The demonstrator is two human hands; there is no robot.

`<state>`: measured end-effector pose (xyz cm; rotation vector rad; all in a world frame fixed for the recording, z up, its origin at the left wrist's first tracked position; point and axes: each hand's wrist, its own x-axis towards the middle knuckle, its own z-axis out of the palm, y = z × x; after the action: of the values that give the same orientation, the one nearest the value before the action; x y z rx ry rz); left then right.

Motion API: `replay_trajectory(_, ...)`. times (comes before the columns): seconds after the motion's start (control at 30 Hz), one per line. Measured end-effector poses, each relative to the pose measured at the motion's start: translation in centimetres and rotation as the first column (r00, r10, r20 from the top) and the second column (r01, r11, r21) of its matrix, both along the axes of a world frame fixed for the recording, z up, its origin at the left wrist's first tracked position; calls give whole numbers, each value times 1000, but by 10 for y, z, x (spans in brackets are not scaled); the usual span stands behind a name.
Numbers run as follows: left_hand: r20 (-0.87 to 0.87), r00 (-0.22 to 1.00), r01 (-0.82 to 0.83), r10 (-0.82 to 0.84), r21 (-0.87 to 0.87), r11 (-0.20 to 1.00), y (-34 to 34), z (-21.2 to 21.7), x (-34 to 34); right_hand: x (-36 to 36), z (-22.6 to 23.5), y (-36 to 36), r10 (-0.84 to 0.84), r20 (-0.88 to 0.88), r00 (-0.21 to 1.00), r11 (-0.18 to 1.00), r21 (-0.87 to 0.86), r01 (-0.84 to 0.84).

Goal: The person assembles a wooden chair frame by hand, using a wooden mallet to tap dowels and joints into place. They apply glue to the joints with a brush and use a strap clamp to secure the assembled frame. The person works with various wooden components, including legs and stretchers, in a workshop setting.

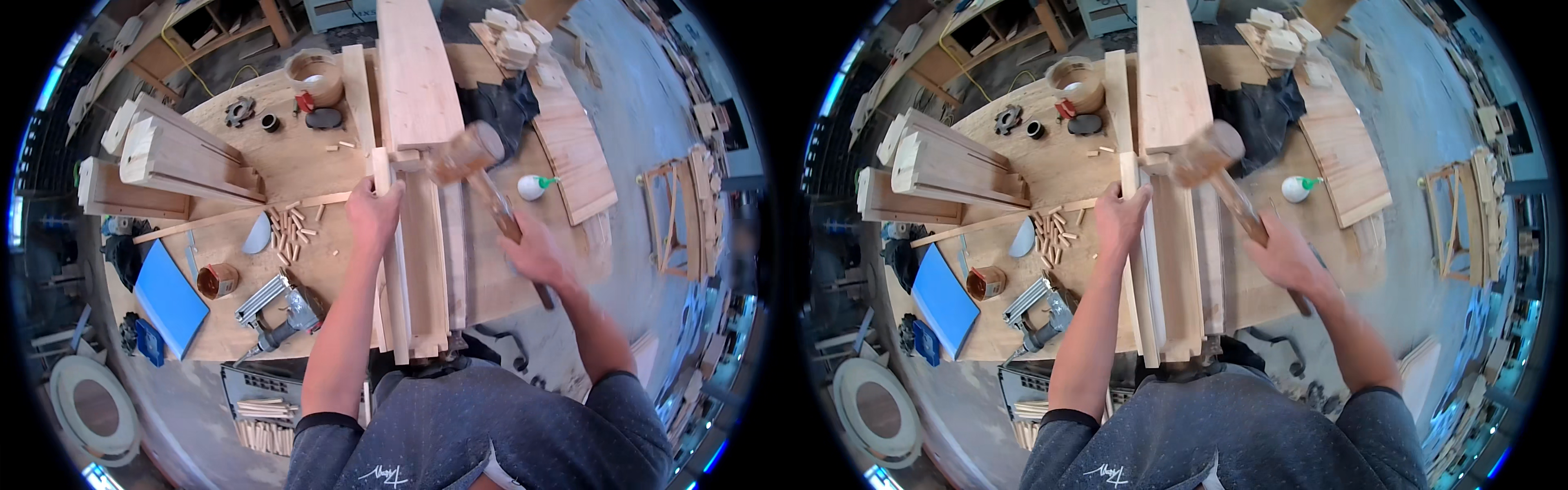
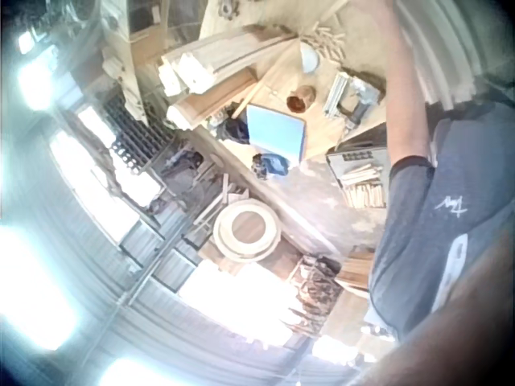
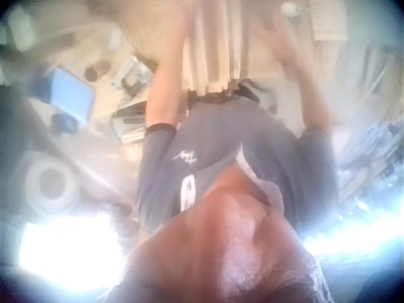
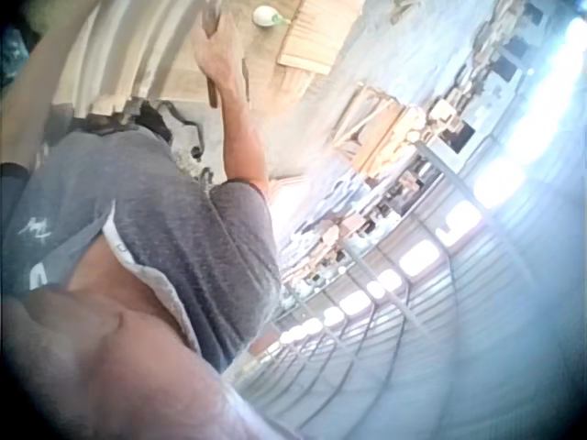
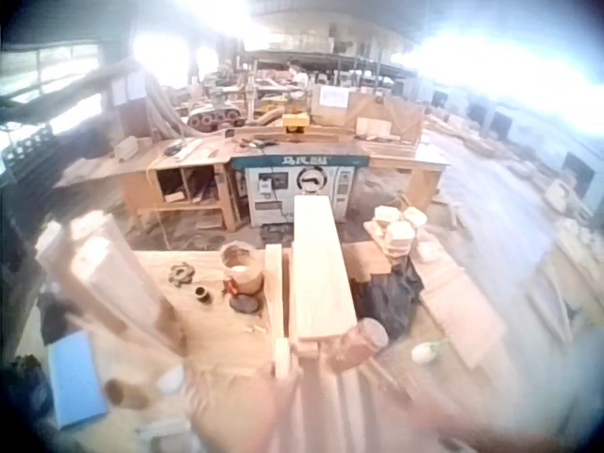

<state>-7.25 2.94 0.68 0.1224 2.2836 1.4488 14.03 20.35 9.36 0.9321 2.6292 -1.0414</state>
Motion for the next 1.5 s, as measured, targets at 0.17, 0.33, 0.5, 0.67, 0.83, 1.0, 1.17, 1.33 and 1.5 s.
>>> replay_trajectory(0.17,55,977,210,-205,-119,971,-29,-9,37,107,-56,-24,-394,276,877,659,-580,479)
replay_trajectory(0.33,158,966,243,-206,-264,933,-29,6,39,149,-125,-26,-377,302,875,633,-606,482)
replay_trajectory(0.5,161,960,256,-231,-152,955,-34,-15,30,173,-166,-33,-185,-106,977,955,214,205)
replay_trajectory(0.67,197,960,217,-201,-61,974,-33,-10,35,192,-144,-103,-143,25,989,745,-656,124)
replay_trajectory(0.83,254,941,236,-223,-21,972,-34,-12,36,211,-228,-184,-197,305,932,-150,-949,278)
replay_trajectory(1.0,276,927,247,-253,58,967,-31,-14,36,214,-289,-219,-426,284,859,-272,-946,178)
replay_trajectory(1.17,251,927,267,-278,77,961,-35,-18,33,213,-293,-237,-437,154,886,-437,-897,-60)
replay_trajectory(1.33,308,913,273,-266,21,962,-31,-11,32,196,-287,-255,-297,120,947,-719,-680,-139)
replay_trajectory(1.5,270,927,267,-262,19,964,-32,-7,37,204,-281,-266,-423,215,880,-553,-831,-63)
